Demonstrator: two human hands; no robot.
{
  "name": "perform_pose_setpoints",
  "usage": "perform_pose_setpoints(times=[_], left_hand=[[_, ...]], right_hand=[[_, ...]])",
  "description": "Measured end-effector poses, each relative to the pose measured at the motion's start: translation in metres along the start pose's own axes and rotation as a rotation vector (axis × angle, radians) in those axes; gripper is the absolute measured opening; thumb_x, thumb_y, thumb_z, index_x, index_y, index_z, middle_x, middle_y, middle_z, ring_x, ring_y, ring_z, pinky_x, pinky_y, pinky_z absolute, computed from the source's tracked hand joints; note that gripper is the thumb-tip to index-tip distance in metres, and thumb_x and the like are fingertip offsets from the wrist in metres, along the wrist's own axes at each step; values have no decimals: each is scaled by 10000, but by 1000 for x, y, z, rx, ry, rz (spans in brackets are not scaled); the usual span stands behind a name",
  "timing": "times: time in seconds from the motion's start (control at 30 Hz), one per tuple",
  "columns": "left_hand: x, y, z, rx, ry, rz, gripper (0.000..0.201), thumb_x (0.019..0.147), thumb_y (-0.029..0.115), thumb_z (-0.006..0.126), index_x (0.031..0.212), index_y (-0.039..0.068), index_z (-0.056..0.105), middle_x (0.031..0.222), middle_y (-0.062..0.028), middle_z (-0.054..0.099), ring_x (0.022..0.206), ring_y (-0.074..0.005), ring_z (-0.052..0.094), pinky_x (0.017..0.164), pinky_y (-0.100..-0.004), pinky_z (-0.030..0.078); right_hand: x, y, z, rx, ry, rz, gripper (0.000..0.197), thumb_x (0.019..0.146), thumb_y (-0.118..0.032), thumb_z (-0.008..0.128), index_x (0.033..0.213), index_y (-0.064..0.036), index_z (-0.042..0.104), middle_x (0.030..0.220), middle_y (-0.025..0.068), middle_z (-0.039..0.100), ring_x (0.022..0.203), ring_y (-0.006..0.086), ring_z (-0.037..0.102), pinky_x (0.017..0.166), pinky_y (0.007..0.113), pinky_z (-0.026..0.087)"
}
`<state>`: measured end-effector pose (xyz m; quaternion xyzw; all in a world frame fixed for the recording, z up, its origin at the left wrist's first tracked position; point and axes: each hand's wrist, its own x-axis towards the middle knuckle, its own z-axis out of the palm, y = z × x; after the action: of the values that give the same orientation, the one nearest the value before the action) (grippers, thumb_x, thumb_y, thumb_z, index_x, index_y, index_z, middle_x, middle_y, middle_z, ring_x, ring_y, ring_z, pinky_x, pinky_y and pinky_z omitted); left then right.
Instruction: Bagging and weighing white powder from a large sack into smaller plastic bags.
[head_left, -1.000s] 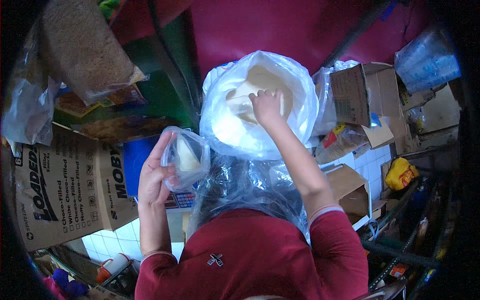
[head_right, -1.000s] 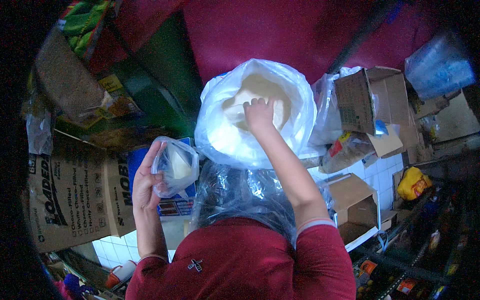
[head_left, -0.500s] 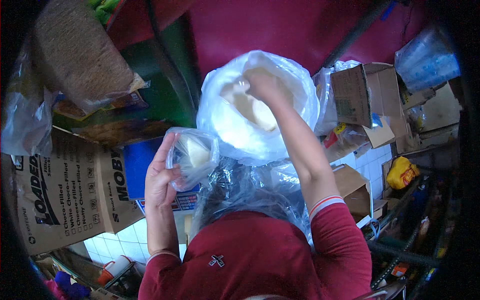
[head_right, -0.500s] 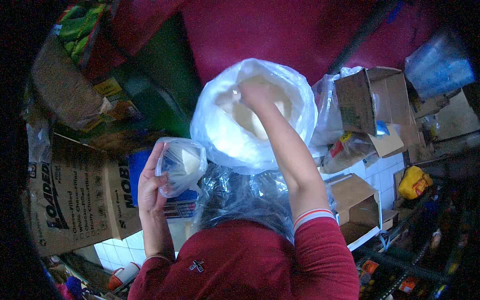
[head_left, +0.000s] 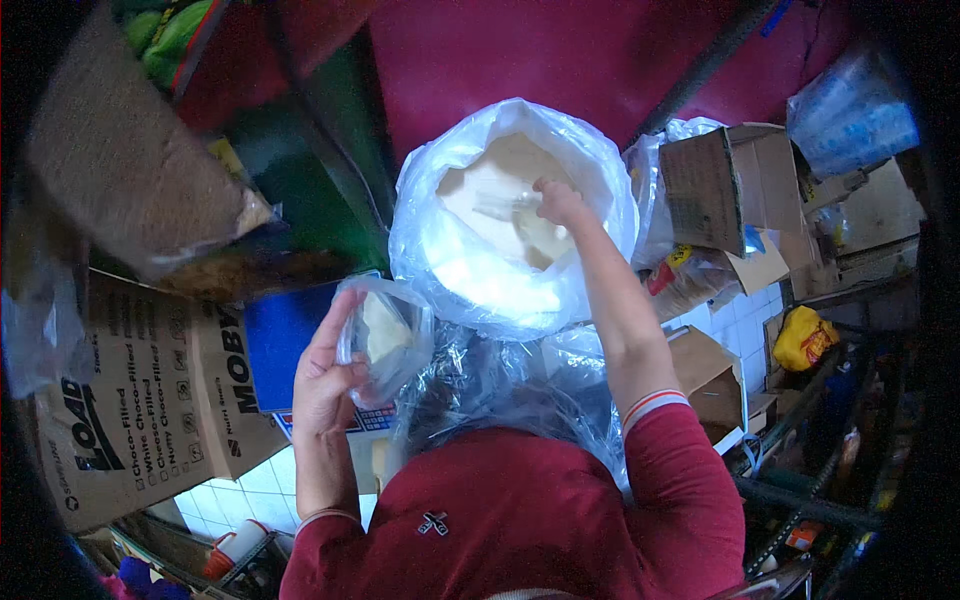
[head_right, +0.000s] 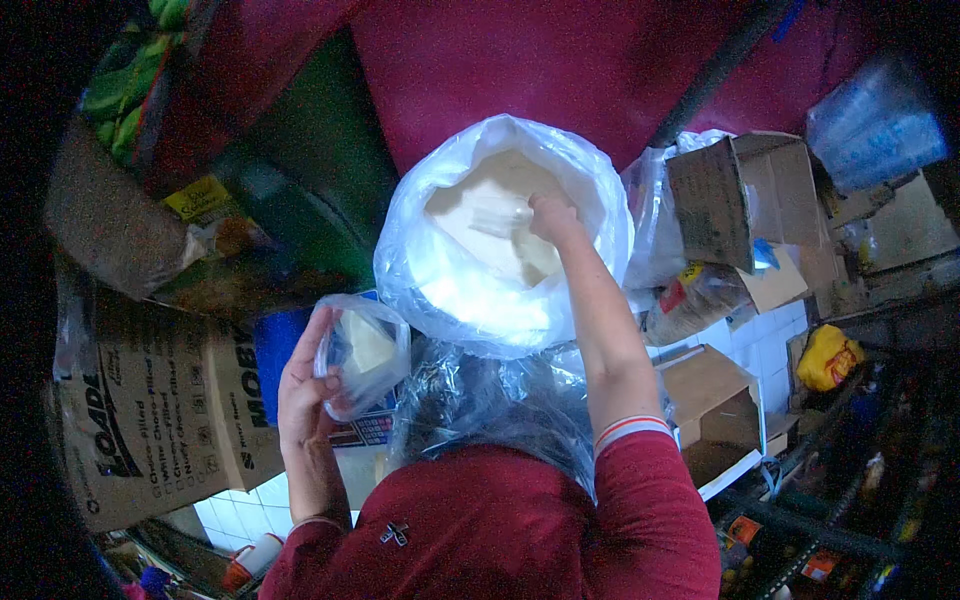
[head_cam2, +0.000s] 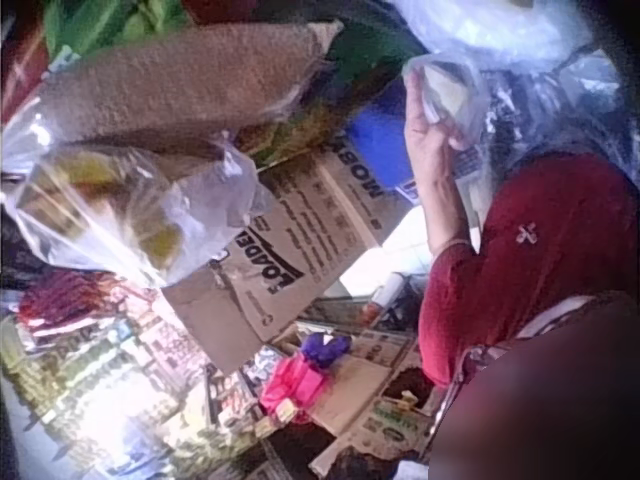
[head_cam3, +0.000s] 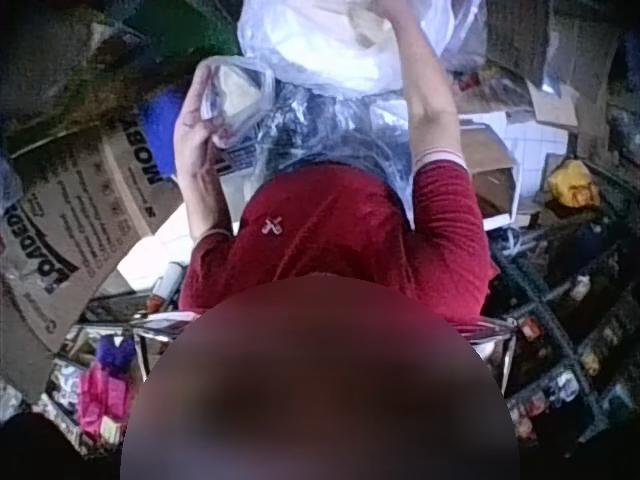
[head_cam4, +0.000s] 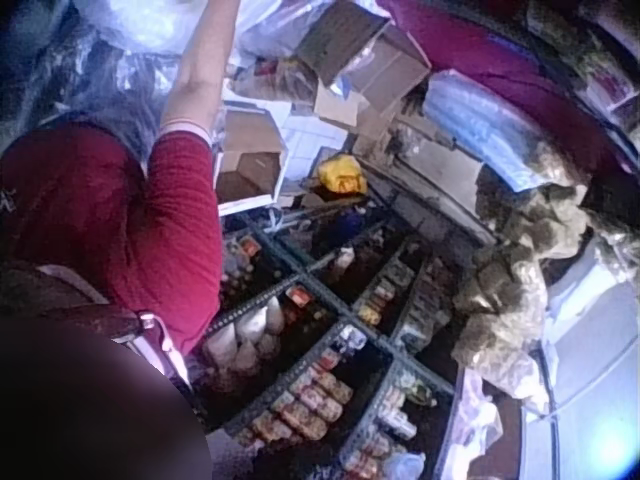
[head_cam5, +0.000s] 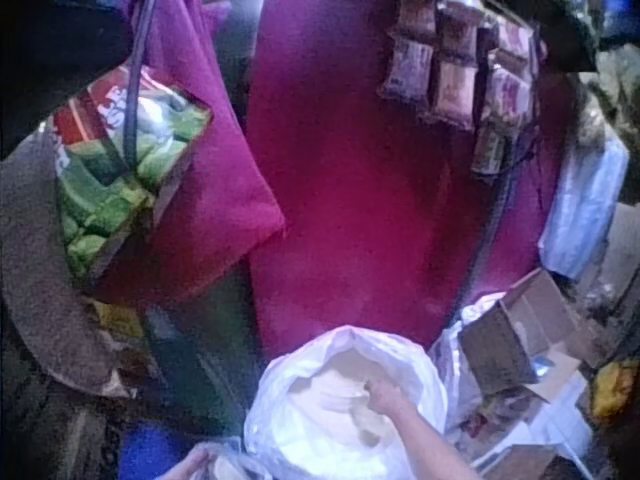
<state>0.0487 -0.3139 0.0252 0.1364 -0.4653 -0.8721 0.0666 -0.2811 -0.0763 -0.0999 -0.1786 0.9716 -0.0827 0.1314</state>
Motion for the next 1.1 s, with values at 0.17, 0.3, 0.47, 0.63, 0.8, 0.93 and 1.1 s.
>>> perform_pose_setpoints(times=[0.17,0.3,0.47,0.63,0.8,0.93,1.1], left_hand=[[-4,8,5,102,55,-71,754,596,-102,472,1330,-1,332,1353,-120,375,1150,-174,448,902,-249,387],[-11,16,9,125,65,-234,741,615,-149,426,1333,1,328,1346,-105,380,1168,-180,428,893,-265,399],[-11,2,1,141,-41,-244,710,665,-172,411,1342,26,329,1316,-74,402,1077,-135,475,799,-218,415],[-13,4,-4,259,-4,-189,694,669,-173,405,1334,15,339,1317,-80,402,1106,-136,455,841,-210,382],[-14,14,-1,237,-39,-103,690,657,-176,409,1322,-3,351,1324,-92,398,1126,-152,448,844,-211,384],[-15,16,10,181,-100,-77,665,643,-174,427,1288,-16,396,1328,-106,395,1182,-179,410,912,-254,358],[-7,1,27,201,-217,46,644,613,-158,445,1241,-19,451,1340,-138,387,1250,-215,347,994,-300,289]], right_hand=[[27,-1,20,-291,5,28,413,750,-170,497,1160,-120,514,1083,117,582,1034,250,538,893,449,366],[43,-35,40,-308,-128,5,374,735,-204,543,1094,-97,556,1064,117,582,1023,257,539,884,427,374],[51,-91,58,-32,-47,-77,320,725,-184,577,1025,-79,604,1077,121,583,1059,262,527,904,471,356],[41,-64,11,-123,-81,-76,275,717,-182,580,983,-116,610,1085,101,570,1027,247,537,946,463,308],[47,-22,21,-347,-78,-72,368,679,-232,634,1027,-117,603,1110,87,565,1036,240,532,959,515,276],[39,-68,44,-274,-206,-137,456,643,-244,677,1069,-116,581,1119,87,563,1052,250,519,964,541,252],[32,-73,40,212,-313,-90,474,649,-267,675,1080,-96,576,1137,103,560,1117,273,487,977,578,229]])
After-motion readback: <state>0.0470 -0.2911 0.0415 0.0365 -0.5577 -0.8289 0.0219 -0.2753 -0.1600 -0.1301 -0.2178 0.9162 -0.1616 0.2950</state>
